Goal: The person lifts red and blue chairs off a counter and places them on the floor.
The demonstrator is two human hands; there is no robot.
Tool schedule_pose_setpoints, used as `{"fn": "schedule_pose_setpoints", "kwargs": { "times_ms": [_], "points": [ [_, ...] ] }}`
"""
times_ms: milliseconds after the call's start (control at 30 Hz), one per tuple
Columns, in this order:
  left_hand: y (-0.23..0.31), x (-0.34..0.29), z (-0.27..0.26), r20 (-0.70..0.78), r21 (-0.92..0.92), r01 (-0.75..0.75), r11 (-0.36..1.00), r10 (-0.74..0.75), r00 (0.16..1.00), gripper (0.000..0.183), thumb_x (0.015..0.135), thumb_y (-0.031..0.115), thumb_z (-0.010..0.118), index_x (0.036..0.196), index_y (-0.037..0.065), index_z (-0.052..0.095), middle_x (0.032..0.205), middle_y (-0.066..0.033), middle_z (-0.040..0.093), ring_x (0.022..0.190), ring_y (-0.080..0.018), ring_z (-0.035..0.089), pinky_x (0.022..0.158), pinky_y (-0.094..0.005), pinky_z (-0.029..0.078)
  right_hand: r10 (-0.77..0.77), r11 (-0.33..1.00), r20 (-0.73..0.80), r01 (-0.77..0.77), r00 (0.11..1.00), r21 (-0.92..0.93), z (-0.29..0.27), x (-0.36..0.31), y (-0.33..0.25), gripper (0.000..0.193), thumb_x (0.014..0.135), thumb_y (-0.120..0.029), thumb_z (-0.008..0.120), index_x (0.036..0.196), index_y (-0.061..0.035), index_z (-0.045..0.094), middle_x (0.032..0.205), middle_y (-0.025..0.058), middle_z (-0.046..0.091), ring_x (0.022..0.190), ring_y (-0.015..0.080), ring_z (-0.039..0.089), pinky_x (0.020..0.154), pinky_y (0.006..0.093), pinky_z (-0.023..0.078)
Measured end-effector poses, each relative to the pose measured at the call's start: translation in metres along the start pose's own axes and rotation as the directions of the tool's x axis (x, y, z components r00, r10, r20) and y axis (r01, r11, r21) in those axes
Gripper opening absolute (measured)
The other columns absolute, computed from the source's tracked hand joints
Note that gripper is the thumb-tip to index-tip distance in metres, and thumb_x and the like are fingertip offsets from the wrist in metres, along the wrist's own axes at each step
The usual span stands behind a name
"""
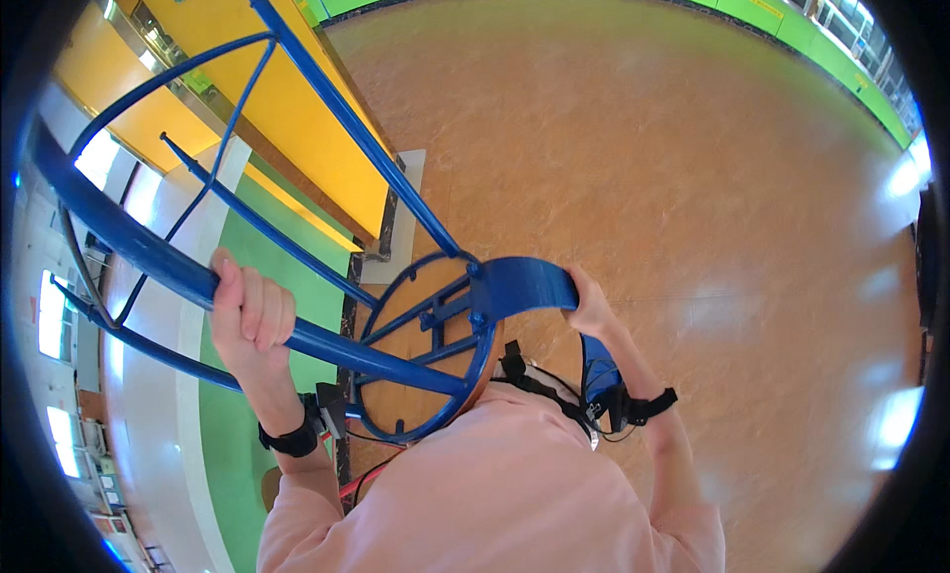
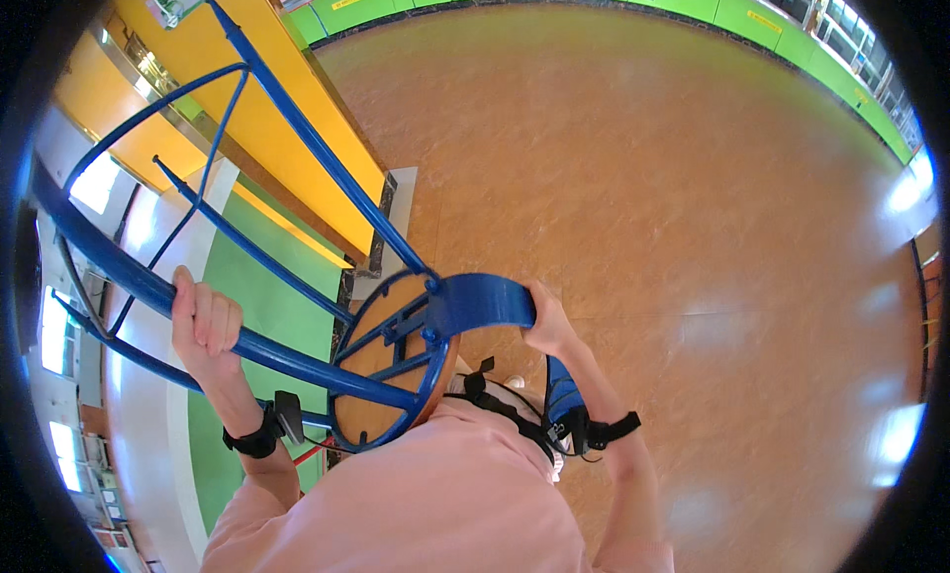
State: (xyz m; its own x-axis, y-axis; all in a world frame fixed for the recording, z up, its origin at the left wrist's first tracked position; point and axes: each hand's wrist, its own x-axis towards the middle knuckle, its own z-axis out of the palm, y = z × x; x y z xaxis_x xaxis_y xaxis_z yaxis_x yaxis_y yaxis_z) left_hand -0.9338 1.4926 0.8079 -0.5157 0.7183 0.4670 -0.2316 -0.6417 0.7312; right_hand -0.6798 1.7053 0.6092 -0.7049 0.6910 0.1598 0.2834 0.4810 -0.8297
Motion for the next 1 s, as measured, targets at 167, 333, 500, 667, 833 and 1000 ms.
{"fn": "schedule_pose_setpoints", "kwargs": {
  "times_ms": [167, 333, 500, 667, 833, 1000],
  "points": [
    [-0.004, 0.011, -0.014, 0.028, -0.089, 0.085, 0.992, -0.083, 0.996, 0.011, 0.088, 0.011, 0.031, 0.08, 0.01, 0.038, 0.042, 0.0044, 0.027, 0.029, -0.0057, 0.027, 0.029, -0.0205, 0.022, 0.044, 0.999, -0.012, -0.044, 0.999, -0.007, 0.001, -0.002, 0.001, 0.042, 0.054, 0.006, 0.049, 0.096, 0.0002, 0.046, 0.086, 0.0212, 0.051, 0.083, 0.0377, 0.049, 0.07, 0.0358, 0.04],
    [-0.004, 0.007, -0.02, 0.014, -0.095, 0.083, 0.992, -0.082, 0.996, 0.009, 0.087, 0.012, 0.034, 0.079, 0.01, 0.038, 0.041, 0.0037, 0.028, 0.029, -0.0069, 0.028, 0.029, -0.0209, 0.024, 0.077, 0.997, 0.016, -0.077, 0.997, -0.002, 0.011, 0.0, 0.012, 0.043, 0.053, 0.005, 0.05, 0.096, -0.0001, 0.046, 0.087, 0.0213, 0.051, 0.085, 0.0376, 0.048, 0.071, 0.0355, 0.04],
    [-0.006, -0.006, -0.026, 0.098, -0.138, 0.073, 0.988, -0.059, 0.993, 0.011, 0.085, 0.014, 0.041, 0.076, 0.009, 0.037, 0.041, 0.0025, 0.029, 0.03, -0.0085, 0.029, 0.029, -0.0223, 0.025, 0.024, 0.994, -0.077, -0.032, 0.997, -0.104, 0.01, -0.005, -0.002, 0.04, 0.056, 0.004, 0.049, 0.095, -0.002, 0.046, 0.085, 0.0208, 0.052, 0.082, 0.0361, 0.051, 0.068, 0.0343, 0.041],
    [0.0, -0.017, -0.038, 0.177, -0.241, 0.067, 0.968, -0.024, 0.984, 0.009, 0.083, 0.009, 0.041, 0.075, 0.007, 0.038, 0.041, 0.0014, 0.031, 0.031, -0.0095, 0.029, 0.03, -0.023, 0.024, 0.03, 0.991, -0.09, -0.041, 0.996, -0.125, 0.005, -0.012, -0.02, 0.044, 0.052, 0.005, 0.05, 0.096, -0.0011, 0.046, 0.085, 0.0209, 0.052, 0.084, 0.0365, 0.051, 0.07, 0.0334, 0.042],
    [0.009, -0.024, -0.049, 0.267, -0.254, 0.142, 0.957, -0.072, 0.961, 0.005, 0.081, 0.005, 0.041, 0.077, 0.007, 0.044, 0.042, -0.0001, 0.033, 0.032, -0.0106, 0.031, 0.033, -0.026, 0.025, 0.055, 0.992, -0.116, -0.067, 0.992, -0.105, 0.002, -0.016, -0.028, 0.044, 0.052, 0.004, 0.051, 0.095, 0.0003, 0.045, 0.085, 0.0208, 0.053, 0.084, 0.0351, 0.051, 0.072, 0.0313, 0.041],
    [0.031, -0.021, -0.066, 0.15, -0.284, 0.164, 0.945, -0.125, 0.981, 0.01, 0.079, 0.005, 0.041, 0.07, 0.008, 0.042, 0.039, -0.0005, 0.032, 0.031, -0.0119, 0.03, 0.034, -0.0269, 0.027, 0.022, 0.961, -0.118, -0.053, 0.993, -0.27, -0.016, -0.01, -0.069, 0.044, 0.052, 0.003, 0.052, 0.095, -0.0006, 0.045, 0.087, 0.0209, 0.051, 0.087, 0.0368, 0.048, 0.072, 0.0352, 0.04]
  ]
}}
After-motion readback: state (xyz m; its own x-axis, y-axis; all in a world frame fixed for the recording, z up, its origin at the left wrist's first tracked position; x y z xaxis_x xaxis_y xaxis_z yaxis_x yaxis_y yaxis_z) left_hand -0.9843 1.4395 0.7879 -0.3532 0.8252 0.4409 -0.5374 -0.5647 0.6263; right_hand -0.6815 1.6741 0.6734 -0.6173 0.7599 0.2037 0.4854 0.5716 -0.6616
